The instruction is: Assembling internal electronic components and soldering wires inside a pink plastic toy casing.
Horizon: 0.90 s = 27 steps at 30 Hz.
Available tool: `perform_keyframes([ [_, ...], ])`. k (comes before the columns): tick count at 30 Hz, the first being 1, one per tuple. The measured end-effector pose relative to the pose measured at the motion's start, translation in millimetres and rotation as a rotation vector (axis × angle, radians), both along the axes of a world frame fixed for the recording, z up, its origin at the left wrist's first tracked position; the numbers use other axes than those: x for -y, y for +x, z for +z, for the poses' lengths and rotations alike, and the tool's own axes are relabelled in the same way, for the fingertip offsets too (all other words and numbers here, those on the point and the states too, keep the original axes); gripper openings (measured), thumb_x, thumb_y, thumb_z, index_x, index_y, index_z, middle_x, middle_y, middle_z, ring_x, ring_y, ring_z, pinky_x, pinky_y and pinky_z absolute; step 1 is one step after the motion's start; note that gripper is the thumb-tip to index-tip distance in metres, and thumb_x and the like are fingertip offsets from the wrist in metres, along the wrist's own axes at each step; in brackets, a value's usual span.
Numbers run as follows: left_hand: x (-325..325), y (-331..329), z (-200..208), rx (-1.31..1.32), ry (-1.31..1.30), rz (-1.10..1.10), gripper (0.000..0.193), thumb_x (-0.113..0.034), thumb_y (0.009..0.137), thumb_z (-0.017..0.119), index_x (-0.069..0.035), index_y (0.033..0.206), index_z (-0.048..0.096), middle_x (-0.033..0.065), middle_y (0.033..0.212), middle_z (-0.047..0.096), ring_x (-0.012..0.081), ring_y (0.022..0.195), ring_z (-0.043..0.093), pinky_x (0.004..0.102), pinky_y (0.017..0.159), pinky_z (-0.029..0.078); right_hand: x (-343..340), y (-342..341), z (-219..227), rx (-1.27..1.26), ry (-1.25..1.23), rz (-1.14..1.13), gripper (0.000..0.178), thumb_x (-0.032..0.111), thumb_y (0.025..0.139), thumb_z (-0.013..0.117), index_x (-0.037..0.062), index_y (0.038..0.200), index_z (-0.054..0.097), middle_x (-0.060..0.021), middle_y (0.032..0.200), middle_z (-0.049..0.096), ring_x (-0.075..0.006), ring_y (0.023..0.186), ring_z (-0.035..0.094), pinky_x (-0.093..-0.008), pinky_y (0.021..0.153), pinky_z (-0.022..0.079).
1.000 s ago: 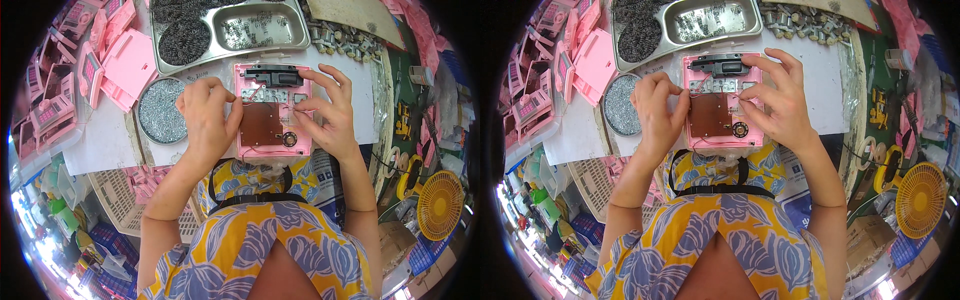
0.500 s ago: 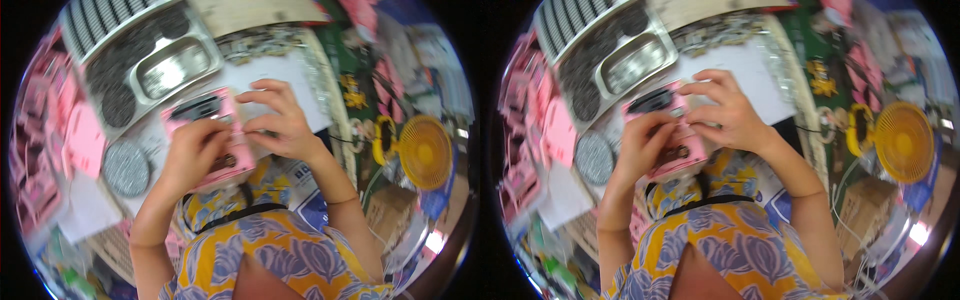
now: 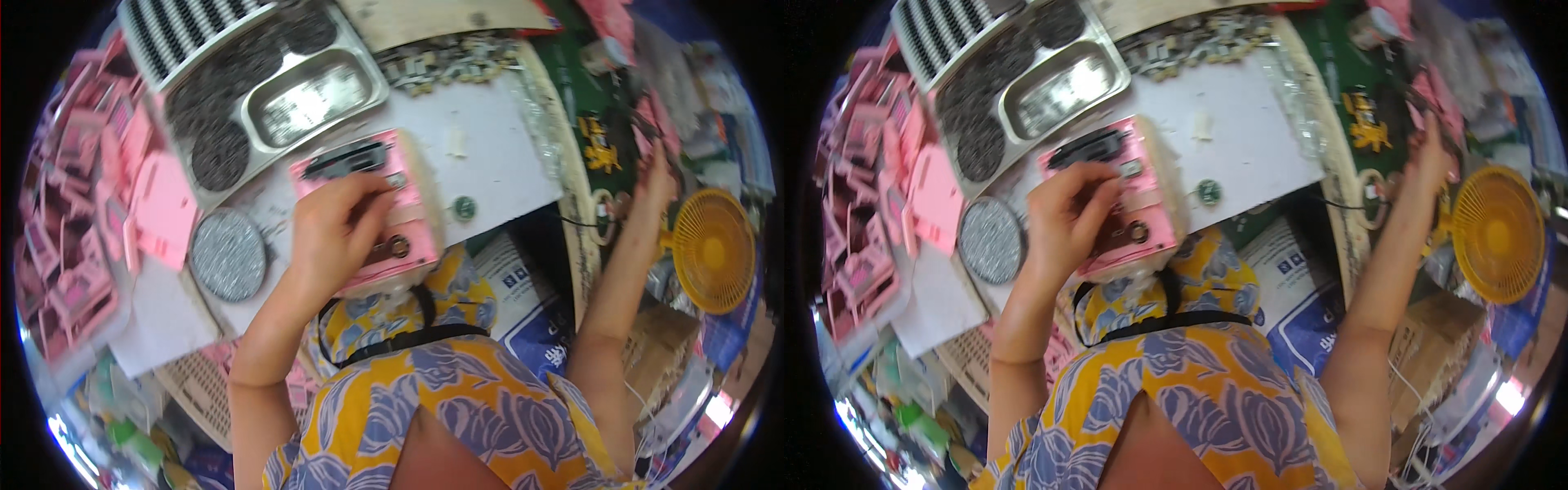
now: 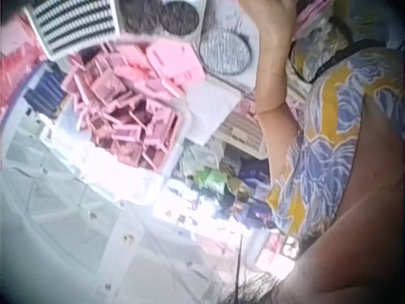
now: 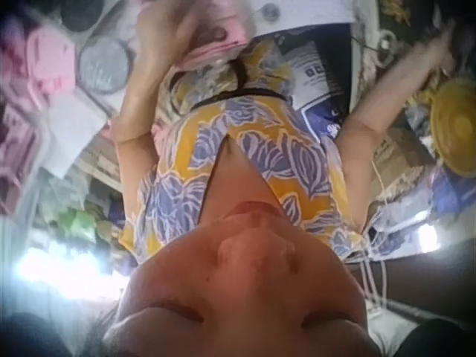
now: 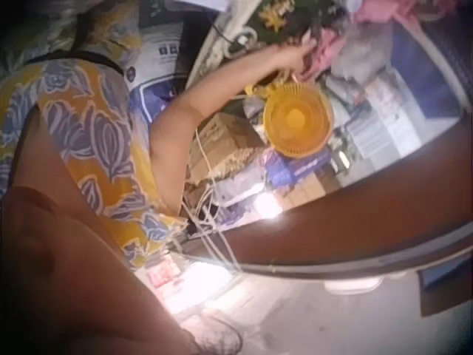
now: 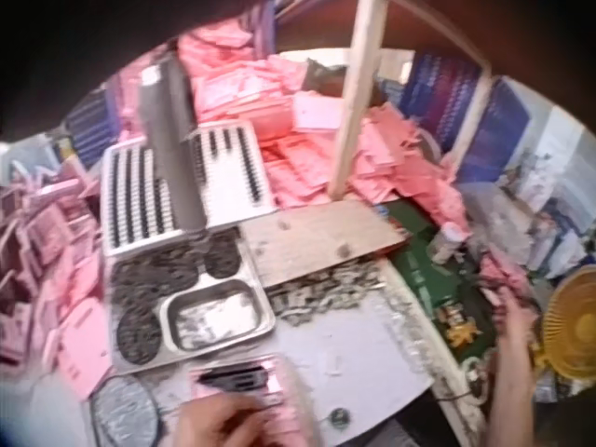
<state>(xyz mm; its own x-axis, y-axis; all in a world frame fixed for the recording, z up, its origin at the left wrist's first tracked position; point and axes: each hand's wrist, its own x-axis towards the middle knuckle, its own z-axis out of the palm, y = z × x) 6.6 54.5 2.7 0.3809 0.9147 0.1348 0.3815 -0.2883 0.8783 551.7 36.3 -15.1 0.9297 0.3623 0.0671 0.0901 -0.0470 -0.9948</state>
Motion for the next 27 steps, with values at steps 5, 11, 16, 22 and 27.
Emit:
perform_keyframes([
  [5,-1.8,-3.5,-7.6,0.05,0.056,0.091,0.012,-0.007,0.08,0.078,-0.004,0.09,0.073,0.0072,0.085,0.066,0.0242,0.076,0.063,0.0352,0.067,0.049,74.9,34.5,6.7,0.101,0.293,-0.065,0.028,0.019,0.097,0.064,-0.004,0.112,0.064,-0.0084,0.082,0.061,-0.0156,0.065,0.056,-0.0255,0.053,0.043],
  [11,-6.8,9.9,-21.6,-0.216,0.32,0.149,0.013,-0.012,0.07,0.083,-0.011,0.081,0.075,0.0036,0.101,0.058,0.0272,0.099,0.051,0.0418,0.088,0.038,91.8,-117.6,24.9,-0.154,0.395,0.489,0.021,0.02,0.097,0.064,0.0028,0.107,0.059,-0.0039,0.083,0.051,-0.0124,0.064,0.043,-0.0257,0.055,0.037],
  [16,-6.4,12.2,-21.0,-0.289,0.331,0.144,0.013,-0.013,0.069,0.082,-0.013,0.079,0.074,0.0019,0.101,0.057,0.0273,0.101,0.049,0.0425,0.09,0.034,70.6,-241.4,-5.6,0.079,0.128,0.937,0.021,0.005,0.084,0.075,0.0023,0.098,0.059,-0.0051,0.09,0.061,-0.009,0.075,0.055,-0.0229,0.07,0.045],
  [22,-7.2,11.8,-21.0,-0.308,0.353,0.142,0.013,-0.014,0.069,0.082,-0.013,0.078,0.072,0.0016,0.101,0.057,0.0275,0.101,0.049,0.0431,0.089,0.033,61.6,-274.2,-3.7,-0.037,0.049,1.109,0.021,0.002,0.086,0.075,-0.0004,0.102,0.063,-0.0048,0.091,0.065,-0.0064,0.075,0.056,-0.0203,0.07,0.043],
  [27,-7.2,10.7,-20.8,-0.301,0.357,0.141,0.013,-0.014,0.068,0.082,-0.013,0.077,0.072,0.0014,0.102,0.058,0.0278,0.102,0.049,0.0436,0.089,0.033,58.4,-278.9,-6.9,0.041,0.041,1.16,0.022,0.003,0.086,0.076,-0.0014,0.104,0.064,-0.0043,0.09,0.066,-0.0054,0.072,0.055,-0.0203,0.068,0.044],
])
